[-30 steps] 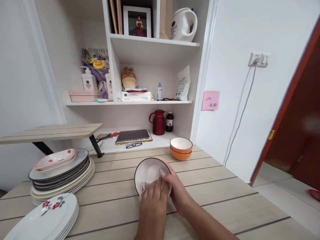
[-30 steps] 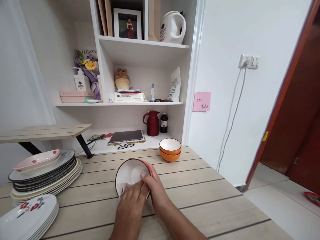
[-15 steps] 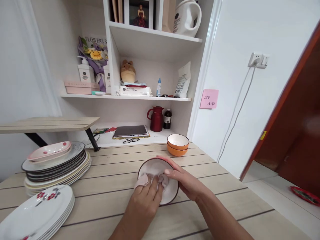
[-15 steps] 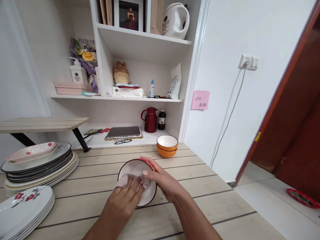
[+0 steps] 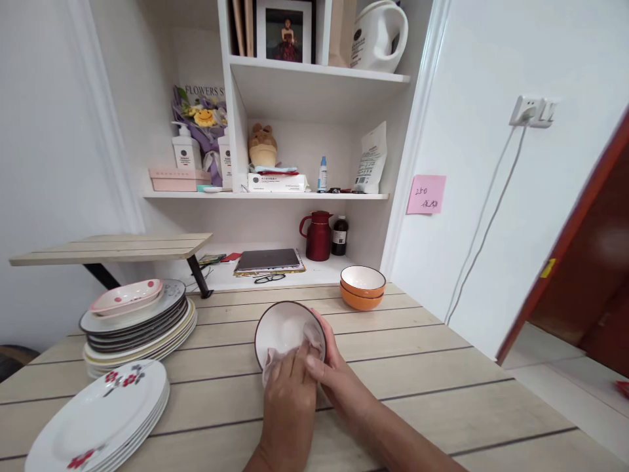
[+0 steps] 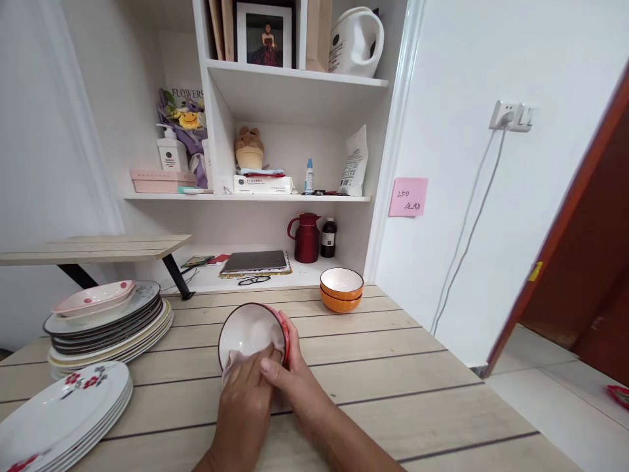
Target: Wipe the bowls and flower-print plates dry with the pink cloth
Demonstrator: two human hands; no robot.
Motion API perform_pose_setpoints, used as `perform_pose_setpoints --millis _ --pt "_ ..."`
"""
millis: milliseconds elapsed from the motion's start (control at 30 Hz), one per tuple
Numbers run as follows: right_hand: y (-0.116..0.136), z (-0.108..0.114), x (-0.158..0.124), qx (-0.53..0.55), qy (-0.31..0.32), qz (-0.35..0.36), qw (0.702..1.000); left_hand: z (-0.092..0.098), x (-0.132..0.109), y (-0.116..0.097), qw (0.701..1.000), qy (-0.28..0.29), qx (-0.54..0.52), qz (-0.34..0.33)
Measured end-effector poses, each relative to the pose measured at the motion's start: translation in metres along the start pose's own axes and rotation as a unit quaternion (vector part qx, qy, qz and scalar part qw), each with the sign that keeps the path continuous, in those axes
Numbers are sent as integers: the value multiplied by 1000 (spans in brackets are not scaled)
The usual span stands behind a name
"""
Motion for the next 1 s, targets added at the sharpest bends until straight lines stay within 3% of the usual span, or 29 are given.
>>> perform_pose_setpoints --millis 300,567,800,900,1000 --pt "6 21 -3 -60 -105 -58 991 -2 2 -21 996 -9 29 -87" --pt "46 29 -3 -137 -53 -4 989 -6 1 -22 980 33 70 -183" --pt "59 37 -12 -188 -14 -97 977 -4 -2 -24 981 13 80 -179" --pt "49 30 -14 -121 4 -123 985 0 -2 -19 984 1 89 -154" --pt "35 13 -10 -31 41 -90 995 3 1 -4 992 -1 91 -84"
Point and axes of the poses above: each hand's wrist, its own x-axis towards the middle knuckle, its own z-axis out of the back of the hand, y = z × x, the point moved 8 cm from there along x, towards the middle knuckle, and after that the axes turned 15 degrees about y, right-handed, at the moved point
